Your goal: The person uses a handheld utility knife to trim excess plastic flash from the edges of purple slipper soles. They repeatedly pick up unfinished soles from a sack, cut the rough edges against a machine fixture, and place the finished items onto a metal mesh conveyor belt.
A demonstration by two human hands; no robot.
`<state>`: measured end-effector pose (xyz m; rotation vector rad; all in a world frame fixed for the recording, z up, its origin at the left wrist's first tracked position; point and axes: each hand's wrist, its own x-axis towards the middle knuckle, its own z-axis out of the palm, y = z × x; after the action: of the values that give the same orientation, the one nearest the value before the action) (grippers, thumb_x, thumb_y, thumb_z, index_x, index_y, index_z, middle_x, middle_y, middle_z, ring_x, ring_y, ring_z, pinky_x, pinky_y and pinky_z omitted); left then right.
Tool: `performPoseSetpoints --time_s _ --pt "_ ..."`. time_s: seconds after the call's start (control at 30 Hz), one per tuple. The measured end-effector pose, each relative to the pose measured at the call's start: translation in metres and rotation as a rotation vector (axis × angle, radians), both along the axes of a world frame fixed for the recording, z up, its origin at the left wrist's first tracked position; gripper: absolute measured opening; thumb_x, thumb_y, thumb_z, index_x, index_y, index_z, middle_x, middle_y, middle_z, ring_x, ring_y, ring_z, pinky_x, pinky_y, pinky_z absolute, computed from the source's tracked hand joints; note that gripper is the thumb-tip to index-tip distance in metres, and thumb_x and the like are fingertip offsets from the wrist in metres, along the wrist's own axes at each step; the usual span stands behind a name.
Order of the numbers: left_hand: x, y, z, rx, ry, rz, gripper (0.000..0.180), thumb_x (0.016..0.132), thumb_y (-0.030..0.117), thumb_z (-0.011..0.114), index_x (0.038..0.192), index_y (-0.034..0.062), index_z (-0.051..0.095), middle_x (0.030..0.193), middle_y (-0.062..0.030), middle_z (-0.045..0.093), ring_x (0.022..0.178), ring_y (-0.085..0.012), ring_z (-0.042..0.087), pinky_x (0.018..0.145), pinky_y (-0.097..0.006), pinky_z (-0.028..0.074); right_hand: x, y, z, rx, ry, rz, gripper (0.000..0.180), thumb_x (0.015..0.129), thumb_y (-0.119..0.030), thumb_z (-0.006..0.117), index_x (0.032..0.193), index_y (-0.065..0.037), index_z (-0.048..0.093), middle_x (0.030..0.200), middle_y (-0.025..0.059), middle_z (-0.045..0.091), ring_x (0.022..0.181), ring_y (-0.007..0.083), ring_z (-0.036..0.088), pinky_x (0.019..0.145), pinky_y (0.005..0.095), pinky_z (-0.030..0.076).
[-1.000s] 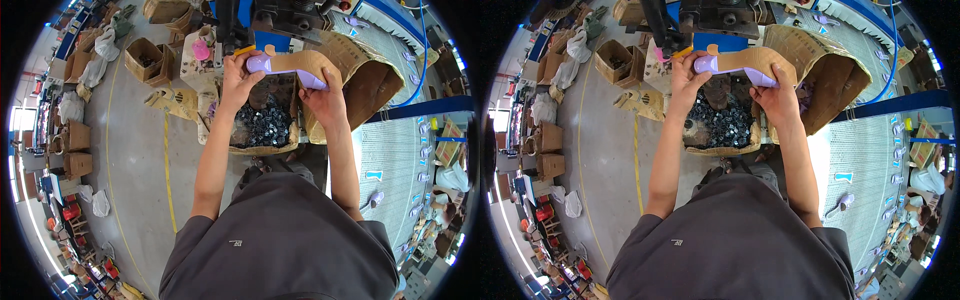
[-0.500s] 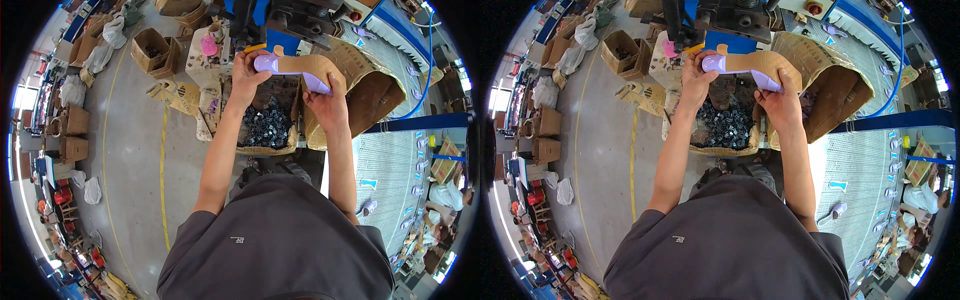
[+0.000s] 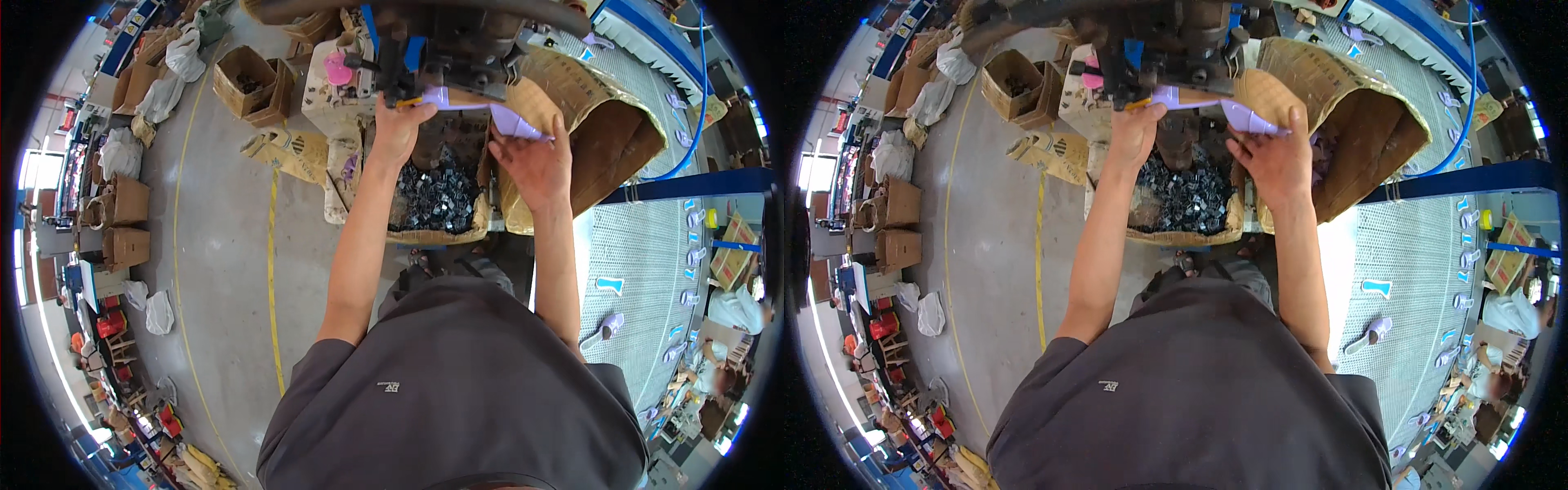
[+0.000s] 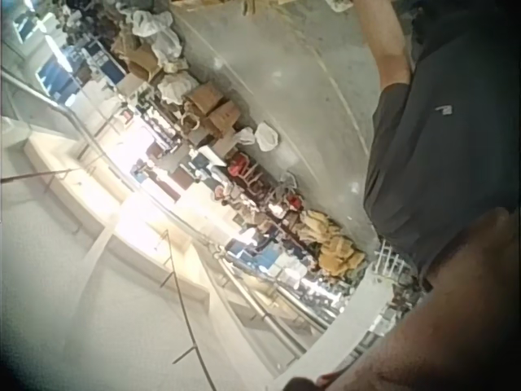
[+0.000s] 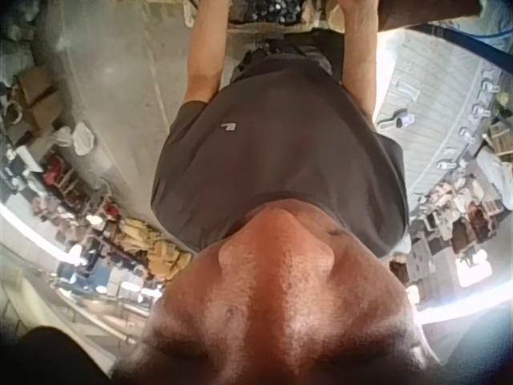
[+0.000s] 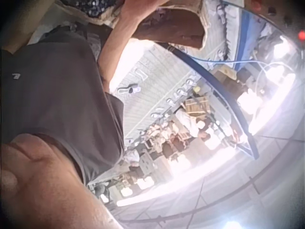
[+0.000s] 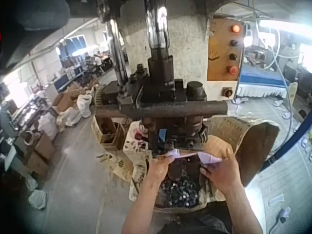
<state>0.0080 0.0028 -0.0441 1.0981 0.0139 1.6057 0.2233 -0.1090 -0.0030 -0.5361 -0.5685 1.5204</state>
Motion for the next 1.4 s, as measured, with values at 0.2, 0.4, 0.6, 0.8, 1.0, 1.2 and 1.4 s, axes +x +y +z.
performPoseSetpoints --time_s 0.2,0.4,0.6,0.8,1.0,1.2,1.4 --pt "-0.010 0.013 -0.012 0.066 0.040 -0.004 0.049 0.073 -0.010 0.077 0.116 0.0079 0.062 0.103 0.0003 0.067 0.093 -0.0126 0.064 0.084 -0.031 0.053 0.017 -0.025 -0.063 -0.012 -0.114 -0.067 0.056 0.100 -0.050 0.046 0.129 -0.002 0.048 0.122 0.0150 0.058 0.112 0.0298 0.058 0.098 0.0426 0.045" --pt "-0.042 -0.017 -0.069 -0.022 0.622 0.549 0.029 0.084 0.005 0.074 0.111 0.0046 0.063 0.098 -0.0049 0.068 0.089 -0.0172 0.065 0.081 -0.033 0.052 0.046 -0.096 -0.165 -0.234 -0.174 -0.055 0.052 0.102 -0.045 0.045 0.130 -0.002 0.052 0.120 0.0147 0.060 0.112 0.0282 0.060 0.098 0.0434 0.046" --pt "-0.093 -0.048 -0.247 -0.066 1.378 0.852 0.030 0.086 0.014 0.068 0.115 0.0071 0.063 0.099 -0.0148 0.063 0.087 -0.0354 0.064 0.076 -0.045 0.051 0.068 -0.102 -0.145 -0.102 -0.073 -0.074 0.053 0.101 -0.046 0.046 0.132 -0.003 0.050 0.124 0.0183 0.059 0.115 0.0316 0.058 0.104 0.0462 0.043" --pt "-0.094 -0.041 -0.254 0.008 1.565 0.804 0.028 0.090 0.023 0.066 0.112 0.0058 0.063 0.110 -0.0170 0.058 0.092 -0.0374 0.063 0.077 -0.047 0.052 0.038 -0.028 -0.027 0.141 0.018 -0.027 0.055 0.101 -0.045 0.045 0.136 -0.002 0.045 0.140 0.0236 0.045 0.130 0.0415 0.045 0.112 0.0547 0.035" --pt "-0.118 -0.030 -0.250 -0.071 1.352 0.779 0.028 0.092 0.021 0.067 0.108 -0.0011 0.062 0.094 -0.0142 0.061 0.083 -0.0302 0.065 0.074 -0.040 0.054 0.005 -0.007 -0.008 0.153 0.069 0.033 0.058 0.100 -0.043 0.047 0.139 -0.001 0.040 0.144 0.0243 0.040 0.132 0.0446 0.042 0.112 0.0579 0.035" --pt "-0.088 -0.037 -0.192 -0.458 0.395 0.384 0.025 0.097 0.018 0.063 0.108 -0.0042 0.058 0.089 -0.0082 0.061 0.083 -0.0158 0.062 0.076 -0.034 0.054 -0.002 -0.006 -0.005 0.035 0.034 0.013 0.060 0.099 -0.043 0.049 0.139 0.001 0.042 0.142 0.0233 0.045 0.128 0.0449 0.047 0.110 0.0552 0.040" --pt "-0.050 -0.036 -0.024 -0.233 0.059 0.158 0.025 0.098 0.018 0.062 0.115 0.0002 0.057 0.099 -0.0060 0.062 0.089 -0.0150 0.062 0.080 -0.032 0.053 0.004 0.002 -0.012 0.075 0.160 0.007 0.054 0.103 -0.041 0.043 0.138 0.000 0.042 0.130 0.0230 0.054 0.114 0.0364 0.061 0.093 0.0506 0.056"
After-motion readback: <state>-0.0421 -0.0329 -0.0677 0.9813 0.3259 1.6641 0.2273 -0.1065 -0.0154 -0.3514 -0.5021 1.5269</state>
